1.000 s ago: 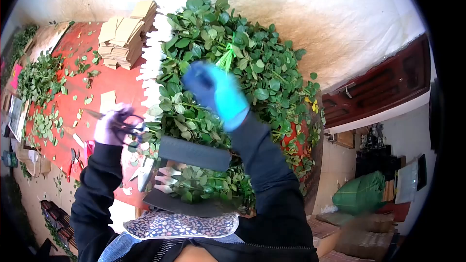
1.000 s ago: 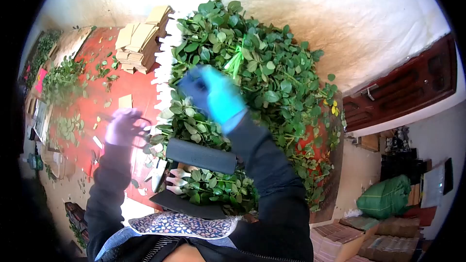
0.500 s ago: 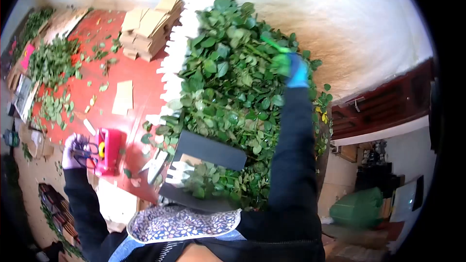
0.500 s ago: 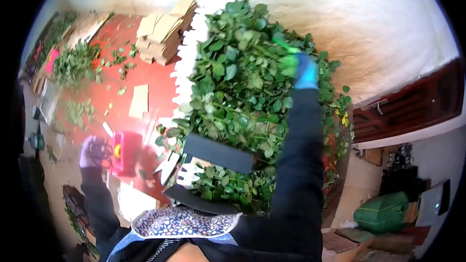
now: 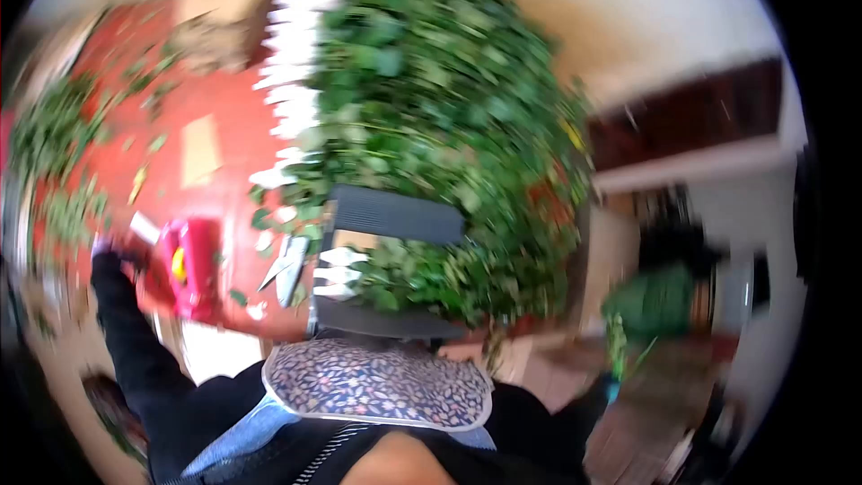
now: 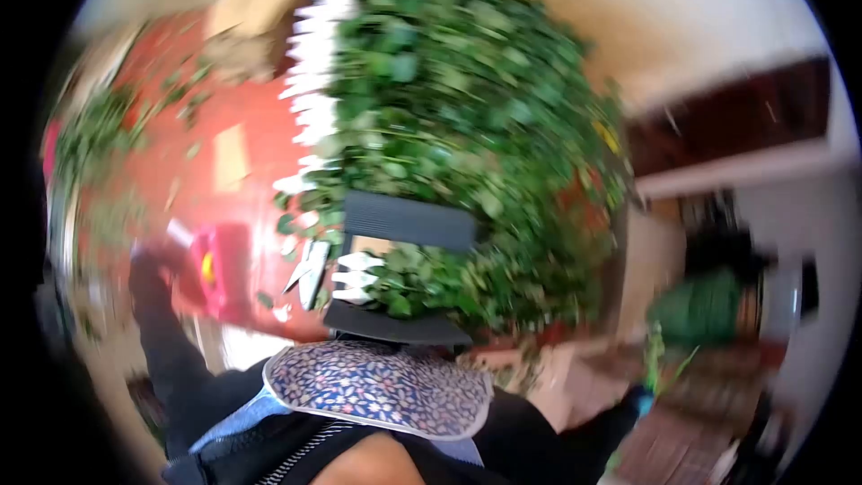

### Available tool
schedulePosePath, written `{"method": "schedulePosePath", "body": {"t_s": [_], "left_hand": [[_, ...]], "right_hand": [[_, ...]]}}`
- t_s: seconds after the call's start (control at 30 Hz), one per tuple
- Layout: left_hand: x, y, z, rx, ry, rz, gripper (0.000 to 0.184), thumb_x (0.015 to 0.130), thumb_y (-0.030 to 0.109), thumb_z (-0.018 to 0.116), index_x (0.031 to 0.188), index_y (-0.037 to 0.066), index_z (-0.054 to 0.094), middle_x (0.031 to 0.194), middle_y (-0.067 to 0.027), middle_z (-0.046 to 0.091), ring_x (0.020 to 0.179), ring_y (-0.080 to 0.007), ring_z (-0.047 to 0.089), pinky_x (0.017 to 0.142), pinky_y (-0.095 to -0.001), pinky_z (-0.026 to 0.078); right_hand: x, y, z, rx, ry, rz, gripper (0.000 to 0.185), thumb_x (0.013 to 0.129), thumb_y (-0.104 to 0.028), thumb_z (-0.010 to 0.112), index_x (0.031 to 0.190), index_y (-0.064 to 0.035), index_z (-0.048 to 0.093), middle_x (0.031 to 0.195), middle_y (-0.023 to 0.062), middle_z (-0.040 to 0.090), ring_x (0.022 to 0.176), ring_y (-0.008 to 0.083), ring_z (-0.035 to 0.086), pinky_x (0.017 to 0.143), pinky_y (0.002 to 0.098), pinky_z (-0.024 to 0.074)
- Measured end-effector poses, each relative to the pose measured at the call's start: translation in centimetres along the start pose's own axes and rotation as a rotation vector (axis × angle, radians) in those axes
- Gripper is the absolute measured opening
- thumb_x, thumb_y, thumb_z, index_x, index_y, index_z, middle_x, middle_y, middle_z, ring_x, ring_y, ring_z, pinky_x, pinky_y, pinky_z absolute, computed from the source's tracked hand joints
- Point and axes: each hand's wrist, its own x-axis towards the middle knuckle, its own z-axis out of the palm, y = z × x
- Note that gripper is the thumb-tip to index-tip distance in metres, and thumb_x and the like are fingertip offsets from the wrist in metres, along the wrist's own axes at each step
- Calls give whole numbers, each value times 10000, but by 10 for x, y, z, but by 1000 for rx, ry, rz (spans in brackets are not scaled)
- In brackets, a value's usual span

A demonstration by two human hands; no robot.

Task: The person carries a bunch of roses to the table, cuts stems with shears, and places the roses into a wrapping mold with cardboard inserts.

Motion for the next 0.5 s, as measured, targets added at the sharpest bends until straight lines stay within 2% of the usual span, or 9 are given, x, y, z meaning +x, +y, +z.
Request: {"method": "schedulePosePath", "body": {"t_s": [0.07,0.1,0.17,0.2,0.23,0.3,0.33,0.43,0.5], "left_hand": [[27,5,7,328,-15,132,210,815,339,697,949,178,691,761,-57,677,637,-271,645,594,-416,547],[34,3,4,480,-27,173,212,808,342,701,945,181,694,765,-57,680,642,-270,648,597,-416,549],[46,6,-8,739,-70,253,216,793,347,708,937,186,700,771,-56,684,651,-267,655,603,-416,552],[44,10,-11,857,-100,280,218,785,349,711,933,189,702,775,-56,687,656,-266,658,606,-416,554],[41,13,-16,961,-121,294,220,778,352,715,929,192,705,778,-55,689,661,-264,661,609,-416,556],[35,16,-27,1151,-180,329,224,763,357,722,920,198,711,784,-54,694,671,-261,668,615,-416,559],[36,17,-30,1238,-234,347,226,755,359,725,916,201,714,788,-54,696,675,-260,671,618,-416,561],[38,14,-29,1462,-446,415,232,733,366,736,904,209,722,798,-53,703,690,-256,681,627,-416,565],[35,11,-22,1568,-585,452,237,718,371,743,895,215,728,804,-52,708,699,-253,687,633,-416,569]], "right_hand": [[-26,-23,-25,-459,206,-411,301,939,-284,503,794,-53,630,711,115,651,577,281,613,510,460,470],[-18,-55,-39,141,45,145,251,903,-272,559,824,-50,643,723,159,641,608,299,623,527,456,465],[1,-138,-109,502,151,122,222,826,-254,658,844,-33,657,756,189,659,682,315,662,581,448,483],[13,-149,-124,299,46,251,213,808,-227,684,898,-34,674,849,174,697,768,309,686,649,423,517],[27,-153,-133,210,10,167,223,799,-181,716,973,-43,691,906,141,718,817,265,693,708,394,531],[37,-181,-168,534,125,146,267,800,-137,756,1031,-25,683,892,84,711,818,174,658,735,345,534],[43,-170,-159,651,218,84,194,779,-134,749,925,-42,661,778,88,663,705,204,632,654,345,512],[49,-170,-194,1676,139,615,151,923,-131,574,998,-24,650,841,102,651,707,198,614,631,306,516],[36,-167,-215,1729,154,803,192,962,-165,515,1002,-26,642,835,107,644,714,208,612,631,336,522]]}}
